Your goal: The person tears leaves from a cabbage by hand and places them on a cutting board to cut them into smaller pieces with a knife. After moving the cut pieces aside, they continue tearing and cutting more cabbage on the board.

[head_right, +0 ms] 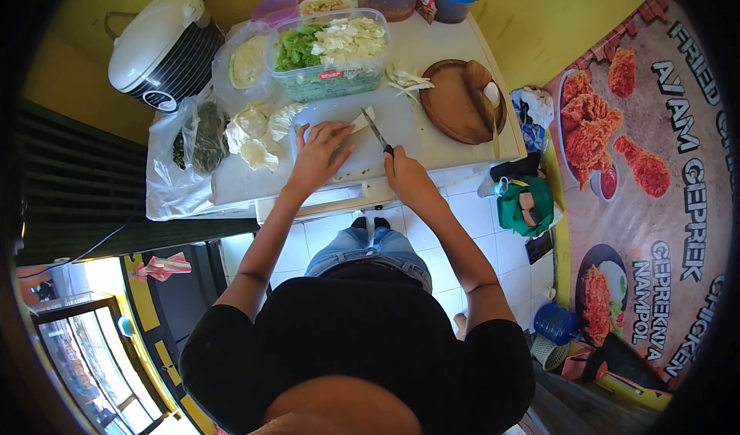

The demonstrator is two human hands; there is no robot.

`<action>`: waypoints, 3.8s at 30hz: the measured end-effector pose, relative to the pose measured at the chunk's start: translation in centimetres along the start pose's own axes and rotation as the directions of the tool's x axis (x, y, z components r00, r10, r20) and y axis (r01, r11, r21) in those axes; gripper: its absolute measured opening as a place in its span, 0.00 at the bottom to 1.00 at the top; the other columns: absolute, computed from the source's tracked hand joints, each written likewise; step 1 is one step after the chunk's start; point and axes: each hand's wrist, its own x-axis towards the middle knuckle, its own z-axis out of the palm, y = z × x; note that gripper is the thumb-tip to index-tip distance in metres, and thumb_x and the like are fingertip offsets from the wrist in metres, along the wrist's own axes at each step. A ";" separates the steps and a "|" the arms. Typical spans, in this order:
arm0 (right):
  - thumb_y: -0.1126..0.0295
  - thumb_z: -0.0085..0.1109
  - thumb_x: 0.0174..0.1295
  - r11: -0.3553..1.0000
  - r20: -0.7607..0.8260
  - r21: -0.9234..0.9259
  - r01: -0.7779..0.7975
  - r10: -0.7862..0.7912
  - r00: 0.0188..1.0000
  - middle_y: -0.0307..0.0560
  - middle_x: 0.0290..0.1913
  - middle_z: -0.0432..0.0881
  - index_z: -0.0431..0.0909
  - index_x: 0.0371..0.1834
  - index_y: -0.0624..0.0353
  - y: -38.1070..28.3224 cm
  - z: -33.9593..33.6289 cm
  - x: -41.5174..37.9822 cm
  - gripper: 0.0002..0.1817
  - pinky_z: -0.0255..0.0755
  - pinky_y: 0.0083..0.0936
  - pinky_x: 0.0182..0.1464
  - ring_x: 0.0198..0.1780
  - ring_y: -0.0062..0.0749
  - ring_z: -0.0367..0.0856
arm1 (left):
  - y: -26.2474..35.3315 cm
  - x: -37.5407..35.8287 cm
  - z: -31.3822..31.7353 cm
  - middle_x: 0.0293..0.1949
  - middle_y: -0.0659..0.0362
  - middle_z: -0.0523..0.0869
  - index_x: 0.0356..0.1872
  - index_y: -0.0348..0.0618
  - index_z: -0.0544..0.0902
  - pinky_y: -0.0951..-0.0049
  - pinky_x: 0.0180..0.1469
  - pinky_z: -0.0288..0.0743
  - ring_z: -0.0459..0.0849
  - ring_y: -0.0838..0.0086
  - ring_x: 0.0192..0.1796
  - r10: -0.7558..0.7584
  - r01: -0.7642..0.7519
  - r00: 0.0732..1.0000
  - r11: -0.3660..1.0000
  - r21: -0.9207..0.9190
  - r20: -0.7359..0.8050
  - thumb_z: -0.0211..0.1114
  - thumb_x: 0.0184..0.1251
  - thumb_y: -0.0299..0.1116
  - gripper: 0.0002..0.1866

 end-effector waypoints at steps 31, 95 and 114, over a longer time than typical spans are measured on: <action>0.58 0.41 0.75 0.995 0.083 -0.051 0.080 -0.076 0.994 0.69 0.26 0.78 0.66 0.41 0.66 0.1 -1.0 0.0 0.18 0.69 0.50 0.35 0.31 0.66 0.78 | 0.3 -0.4 0.2 0.49 0.67 0.85 0.47 0.51 0.87 0.51 0.70 0.48 0.75 0.71 0.60 -0.079 0.066 0.992 0.991 -0.119 -0.102 0.65 0.65 0.39 0.13; 0.61 0.41 0.74 0.978 0.152 -0.188 0.087 -0.059 0.987 0.70 0.24 0.78 0.64 0.45 0.64 -1.4 1.7 -1.8 0.14 0.71 0.55 0.32 0.28 0.67 0.79 | -0.5 -3.0 -0.6 0.41 0.69 0.85 0.38 0.52 0.90 0.64 0.59 0.62 0.79 0.71 0.48 -0.271 0.240 0.899 0.962 -0.129 -0.344 0.70 0.58 0.34 0.07; 0.61 0.43 0.73 0.981 0.118 -0.125 0.147 -0.132 0.984 0.69 0.23 0.78 0.66 0.40 0.65 -3.7 3.5 -0.2 0.15 0.71 0.56 0.32 0.28 0.67 0.79 | -0.5 -3.2 -0.7 0.38 0.68 0.88 0.58 0.49 0.79 0.64 0.62 0.61 0.81 0.73 0.44 -0.344 0.282 0.883 0.932 -0.226 -0.318 0.68 0.62 0.32 0.21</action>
